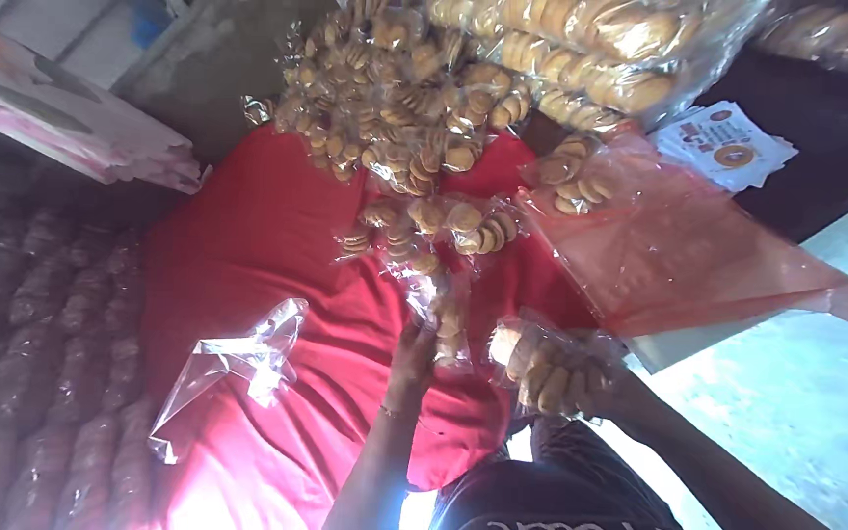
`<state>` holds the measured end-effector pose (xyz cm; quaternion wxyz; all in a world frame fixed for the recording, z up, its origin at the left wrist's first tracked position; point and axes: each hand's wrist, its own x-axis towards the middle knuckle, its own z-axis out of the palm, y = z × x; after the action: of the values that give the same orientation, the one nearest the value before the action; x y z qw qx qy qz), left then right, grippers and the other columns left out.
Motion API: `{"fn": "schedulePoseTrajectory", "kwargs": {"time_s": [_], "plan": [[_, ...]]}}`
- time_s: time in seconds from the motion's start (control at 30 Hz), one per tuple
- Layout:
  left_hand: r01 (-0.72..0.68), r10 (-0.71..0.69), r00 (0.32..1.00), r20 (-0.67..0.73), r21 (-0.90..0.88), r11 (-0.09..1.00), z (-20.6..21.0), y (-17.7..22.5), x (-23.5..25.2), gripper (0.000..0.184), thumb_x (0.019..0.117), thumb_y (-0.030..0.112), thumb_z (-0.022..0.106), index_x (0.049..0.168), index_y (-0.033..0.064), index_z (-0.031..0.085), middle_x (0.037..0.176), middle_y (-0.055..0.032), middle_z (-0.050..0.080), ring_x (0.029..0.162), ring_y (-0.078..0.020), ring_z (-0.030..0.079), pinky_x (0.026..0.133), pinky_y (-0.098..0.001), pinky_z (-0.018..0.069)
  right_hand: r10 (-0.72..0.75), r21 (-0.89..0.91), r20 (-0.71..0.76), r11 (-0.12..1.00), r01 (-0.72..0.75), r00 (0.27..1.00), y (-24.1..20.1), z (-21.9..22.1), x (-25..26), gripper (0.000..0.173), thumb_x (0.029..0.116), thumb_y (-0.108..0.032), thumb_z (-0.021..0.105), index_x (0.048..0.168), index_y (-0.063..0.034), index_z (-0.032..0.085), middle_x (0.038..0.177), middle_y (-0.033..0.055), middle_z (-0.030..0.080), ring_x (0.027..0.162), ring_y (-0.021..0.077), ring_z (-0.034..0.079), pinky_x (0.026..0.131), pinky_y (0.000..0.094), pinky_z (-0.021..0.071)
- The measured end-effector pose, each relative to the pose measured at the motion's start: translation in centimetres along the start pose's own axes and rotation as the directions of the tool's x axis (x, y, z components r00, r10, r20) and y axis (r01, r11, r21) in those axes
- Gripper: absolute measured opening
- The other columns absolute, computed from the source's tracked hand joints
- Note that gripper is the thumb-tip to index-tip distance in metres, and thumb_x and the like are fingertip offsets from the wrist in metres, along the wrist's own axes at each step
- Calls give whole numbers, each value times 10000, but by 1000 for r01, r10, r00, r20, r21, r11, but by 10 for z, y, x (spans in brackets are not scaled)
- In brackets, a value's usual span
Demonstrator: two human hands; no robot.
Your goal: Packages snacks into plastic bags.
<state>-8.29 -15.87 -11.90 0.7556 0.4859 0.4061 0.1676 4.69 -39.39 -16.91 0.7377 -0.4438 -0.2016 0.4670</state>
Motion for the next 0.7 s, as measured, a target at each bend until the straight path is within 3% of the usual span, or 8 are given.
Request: {"fn": "schedulePoseTrajectory", "kwargs": {"time_s": [0.07, 0.13, 0.2, 0.27, 0.4, 0.5, 0.57, 0.7], "plan": [[-170, 198, 974, -114, 220, 961, -5, 5, 19, 265, 1026, 86, 538, 1242, -65, 554, 974, -86, 677, 828, -102, 680, 764, -282, 595, -5, -14, 21, 1000, 6, 1000, -3, -2, 5, 721, 690, -286, 909, 1303, -129, 565, 1091, -39, 738, 995, 107, 715, 868, 295, 607], [-190, 263, 958, -116, 429, 883, -9, 6, 46, 360, 1018, 117, 580, 1319, -78, 550, 1214, -185, 624, 1053, -180, 644, 922, -342, 555, 15, -38, 25, 999, -14, 1000, -7, -5, 8, 735, 684, -320, 913, 1304, -121, 572, 1084, -37, 742, 990, 105, 717, 870, 289, 607], [-191, 285, 958, -31, 673, 714, 6, 6, 68, 393, 981, 181, 652, 1294, -56, 622, 1402, -275, 536, 1284, -349, 542, 1082, -499, 445, 46, -110, -3, 993, -46, 999, -7, -12, 9, 789, 654, -367, 919, 1302, -96, 561, 1070, -47, 734, 973, 78, 709, 852, 262, 602], [-289, 380, 920, 98, 825, 486, 31, 0, 81, 374, 917, 232, 732, 1202, -9, 708, 1367, -322, 540, 1248, -461, 550, 1032, -605, 444, 58, -164, 25, 985, -53, 998, -3, -25, 8, 813, 655, -377, 918, 1314, -77, 548, 1101, -37, 728, 1004, 88, 706, 870, 280, 603], [-688, 516, 638, 572, 724, 47, 46, -7, 90, 299, 887, 281, 763, 1090, 62, 759, 1208, -290, 611, 1043, -409, 661, 872, -491, 577, 78, -231, 221, 973, -25, 972, -14, -48, -1, 741, 743, -313, 886, 1366, -157, 515, 1221, -44, 709, 1133, 103, 675, 968, 317, 576], [-855, 395, 367, 842, 472, -213, 42, 6, 71, 298, 975, 284, 662, 1230, 138, 715, 1187, -184, 699, 1064, -344, 696, 879, -464, 586, 137, -362, 293, 932, -23, 946, -27, -52, -8, 752, 764, -287, 873, 1396, -121, 501, 1276, -61, 682, 1198, 48, 626, 1038, 278, 527], [-914, 281, 305, 910, 363, -184, 35, 7, 62, 428, 1000, 297, 635, 1406, 166, 604, 1254, -90, 709, 1147, -281, 676, 972, -456, 540, 148, -420, 284, 908, -16, 947, -24, -43, -8, 750, 769, -306, 870, 1386, -81, 508, 1291, -42, 671, 1207, 34, 612, 1048, 258, 513], [-832, 53, 544, 838, 529, 165, 15, 8, 63, 725, 874, 193, 779, 1494, -4, 461, 1421, -204, 587, 1309, -347, 577, 1118, -484, 441, 140, -355, 276, 934, -34, 951, -16, -35, -3, 785, 760, -252, 862, 1410, -41, 476, 1305, 22, 658, 1195, 92, 630, 1034, 274, 529]]}}
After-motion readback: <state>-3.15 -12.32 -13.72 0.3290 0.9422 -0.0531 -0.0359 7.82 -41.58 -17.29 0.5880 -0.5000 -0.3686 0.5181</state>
